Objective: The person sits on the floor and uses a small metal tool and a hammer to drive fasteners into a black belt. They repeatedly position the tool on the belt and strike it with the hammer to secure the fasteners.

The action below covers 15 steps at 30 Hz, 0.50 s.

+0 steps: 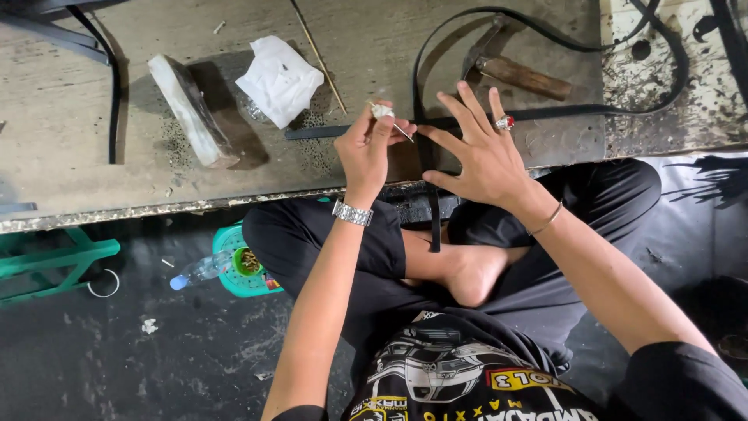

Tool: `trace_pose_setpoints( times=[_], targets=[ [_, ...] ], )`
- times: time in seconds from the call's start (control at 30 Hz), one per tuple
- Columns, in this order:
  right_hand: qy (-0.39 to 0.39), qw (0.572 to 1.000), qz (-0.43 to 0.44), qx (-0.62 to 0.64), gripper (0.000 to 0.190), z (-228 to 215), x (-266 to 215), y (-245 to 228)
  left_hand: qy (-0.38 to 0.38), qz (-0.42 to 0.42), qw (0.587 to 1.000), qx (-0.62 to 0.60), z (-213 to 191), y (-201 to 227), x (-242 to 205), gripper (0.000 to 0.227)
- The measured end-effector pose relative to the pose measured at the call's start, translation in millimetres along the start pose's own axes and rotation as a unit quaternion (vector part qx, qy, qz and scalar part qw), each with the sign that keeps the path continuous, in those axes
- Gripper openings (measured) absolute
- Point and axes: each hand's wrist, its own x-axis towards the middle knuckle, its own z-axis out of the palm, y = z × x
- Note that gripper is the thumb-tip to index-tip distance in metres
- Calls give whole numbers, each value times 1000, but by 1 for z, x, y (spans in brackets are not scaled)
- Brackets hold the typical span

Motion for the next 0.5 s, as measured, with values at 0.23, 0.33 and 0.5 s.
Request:
trace_pose_setpoints(
  times=[0.23,0.33,0.5],
  targets=[
    [-19,998,60,7,75,12,1,7,-48,68,995,45,0,-23,-1,22],
    [-31,999,34,6,62,2,4,3,-92,142,966,195,-1,-15,-1,36],
    [-29,999,34,11,62,2,3,4,-94,158,960,211,-1,-14,-1,19]
  ],
)
